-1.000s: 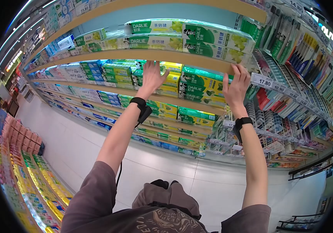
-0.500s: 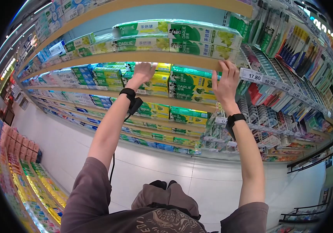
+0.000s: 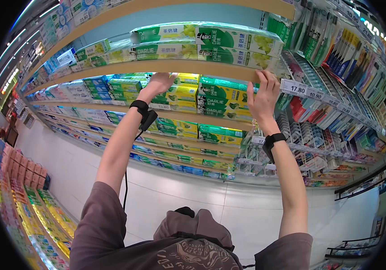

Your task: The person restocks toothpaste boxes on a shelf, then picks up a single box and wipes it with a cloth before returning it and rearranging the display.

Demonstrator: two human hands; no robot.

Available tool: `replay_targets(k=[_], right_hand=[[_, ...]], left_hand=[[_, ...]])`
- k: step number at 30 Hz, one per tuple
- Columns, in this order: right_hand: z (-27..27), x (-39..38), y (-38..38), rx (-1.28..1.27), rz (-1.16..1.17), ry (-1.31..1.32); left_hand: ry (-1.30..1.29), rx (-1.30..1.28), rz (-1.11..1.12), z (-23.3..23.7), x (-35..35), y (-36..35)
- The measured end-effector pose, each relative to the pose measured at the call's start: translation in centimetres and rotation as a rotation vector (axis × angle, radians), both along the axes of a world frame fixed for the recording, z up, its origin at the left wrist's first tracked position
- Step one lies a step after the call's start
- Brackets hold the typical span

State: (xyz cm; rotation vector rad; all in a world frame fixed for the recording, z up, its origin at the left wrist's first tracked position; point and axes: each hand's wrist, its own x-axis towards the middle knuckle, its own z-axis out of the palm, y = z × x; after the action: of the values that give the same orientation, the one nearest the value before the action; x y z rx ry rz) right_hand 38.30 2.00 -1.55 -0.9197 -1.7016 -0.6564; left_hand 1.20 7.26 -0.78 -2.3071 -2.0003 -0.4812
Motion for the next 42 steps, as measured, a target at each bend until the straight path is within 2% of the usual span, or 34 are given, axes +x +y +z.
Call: replay_targets(k=[4,7,8,10,13,15,17,19,21,23,25,29,32,34,36,39,41,42], right_hand=[[0.0,-0.2,-0.1,-0.004,-0.003,0.004],[-0.1,-0.6,-0.1,-0.010,-0.006,0.021],[-0.1,-0.7,-0.2,-0.014,-0.011,0.034],[-0.1,-0.7,-0.3,-0.021,-0.016,0.033],[-0.1,-0.7,-0.2,-0.026,-0.026,0.033],[0.0,-0.8,-0.3,-0.026,-0.033,0.032],[0.2,-1.0,-0.6,-0.031,-0.056,0.031],[0.1,-1.1,-0.7,-0.046,-0.077,0.033],[0.2,-1.2,-0.9,-0.063,-0.100,0.034],[0.4,-1.5,-1.0,-0.067,-0.107,0.034],[0.3,-1.6,-1.0,-0.071,-0.114,0.034],[0.2,-1.7,-0.9,-0.063,-0.129,0.034],[0.1,-1.9,-0.9,-0.062,-0.149,0.042],[0.0,-2.1,-1.1,-0.066,-0.149,0.050],[-0.5,-2.7,-1.5,-0.070,-0.148,0.061],[-2.0,-5.3,-2.9,0.024,-0.094,0.057],[-2.5,-8.3,-3.3,-0.054,0.242,-0.206],[-2.3,-10.2,-3.3,-0.166,0.316,-0.202]], left_hand=[[0.143,0.089,-0.041,0.3,-2.5,-1.3],[0.172,0.031,-0.102,0.2,-3.9,-1.3],[0.170,0.032,-0.098,-0.2,-4.3,-1.2],[0.132,0.211,-0.211,-1.0,-4.7,-0.8],[0.125,0.119,-0.237,-0.7,-3.4,-0.6],[0.110,0.194,-0.290,-0.9,-2.7,-0.3],[0.071,0.002,-0.207,-0.9,-2.0,0.4],[0.048,0.021,-0.235,-0.8,-2.1,1.0],[0.081,-0.127,-0.187,-0.3,-2.3,1.5],[0.041,-0.114,-0.201,-0.5,-2.7,1.9],[0.026,0.033,-0.255,-0.7,-3.4,2.2],[0.015,0.034,-0.280,-2.2,-5.5,4.7],[0.139,0.009,-0.291,-1.8,-6.0,5.2],[0.036,-0.063,-0.201,-1.5,-5.9,5.2],[0.089,-0.015,-0.204,-1.5,-6.0,5.1],[0.110,0.098,-0.231,-2.3,-6.3,5.4],[0.080,0.158,-0.248,-2.5,-6.3,5.1],[0.067,0.074,-0.231,-1.8,-5.8,4.4]])
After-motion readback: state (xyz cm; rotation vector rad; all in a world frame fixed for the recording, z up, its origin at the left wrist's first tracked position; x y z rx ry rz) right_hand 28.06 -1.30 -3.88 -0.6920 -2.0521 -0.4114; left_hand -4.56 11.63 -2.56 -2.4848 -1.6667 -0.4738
